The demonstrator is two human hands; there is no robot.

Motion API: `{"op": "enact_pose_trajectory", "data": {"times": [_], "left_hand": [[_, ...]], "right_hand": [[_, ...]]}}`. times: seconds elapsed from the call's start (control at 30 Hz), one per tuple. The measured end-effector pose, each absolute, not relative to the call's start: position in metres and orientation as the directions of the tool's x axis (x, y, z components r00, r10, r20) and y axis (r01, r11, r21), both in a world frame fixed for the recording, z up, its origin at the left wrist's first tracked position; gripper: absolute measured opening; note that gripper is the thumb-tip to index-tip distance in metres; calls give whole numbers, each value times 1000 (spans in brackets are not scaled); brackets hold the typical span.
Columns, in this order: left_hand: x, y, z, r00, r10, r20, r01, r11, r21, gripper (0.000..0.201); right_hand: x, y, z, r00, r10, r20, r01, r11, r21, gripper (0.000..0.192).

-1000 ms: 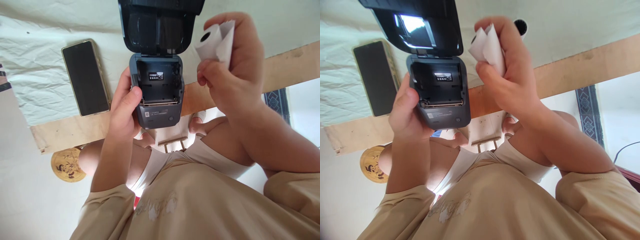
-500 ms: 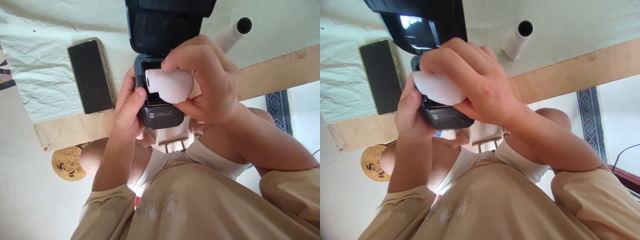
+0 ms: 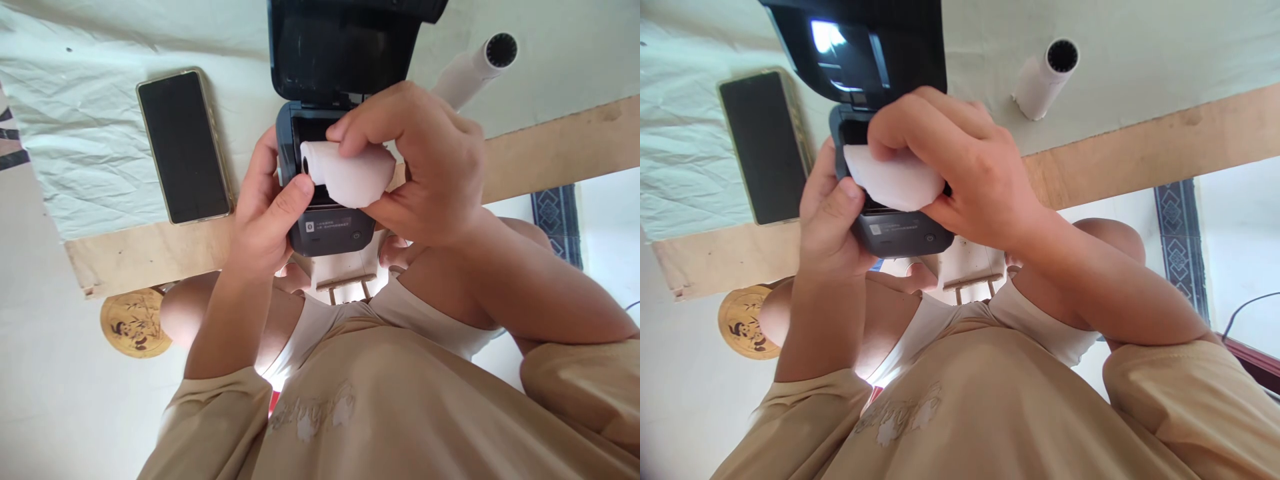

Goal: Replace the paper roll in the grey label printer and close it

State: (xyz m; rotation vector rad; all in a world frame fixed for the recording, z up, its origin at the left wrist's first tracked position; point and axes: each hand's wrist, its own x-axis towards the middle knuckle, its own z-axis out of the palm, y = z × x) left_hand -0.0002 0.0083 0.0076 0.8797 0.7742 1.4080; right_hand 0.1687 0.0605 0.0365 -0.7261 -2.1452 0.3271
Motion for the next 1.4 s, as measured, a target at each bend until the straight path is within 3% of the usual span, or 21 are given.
{"op": "enact_pose_trajectory", "data": {"times": [0.27, 0.47, 0.77, 0.9, 1.07, 1.2, 1.4], "left_hand": [[2, 8, 9, 12, 1000, 18, -471, -10, 882, 52], [1, 10, 4, 35, 997, 70, -489, -44, 871, 47], [-2, 11, 2, 56, 994, 97, -494, -57, 867, 36], [-2, 13, 0, 59, 992, 114, -482, -71, 873, 45], [-5, 14, -4, 73, 989, 131, -457, -83, 886, 44], [-8, 15, -7, 101, 980, 172, -357, -125, 926, 55], [-10, 13, -7, 120, 976, 180, -316, -134, 939, 65]], "right_hand": [[168, 63, 35, -450, 620, 643, 422, 782, -458, 15], [166, 63, 33, -416, 646, 640, 433, 759, -486, 15], [171, 67, 32, -414, 492, 766, 355, 862, -362, 3], [172, 63, 31, -476, 432, 766, 259, 901, -347, 4], [173, 56, 28, -517, 432, 739, 224, 902, -370, 4], [180, 59, 29, -564, 408, 718, 196, 911, -363, 37], [185, 70, 32, -562, 397, 726, 299, 915, -269, 22]]}}
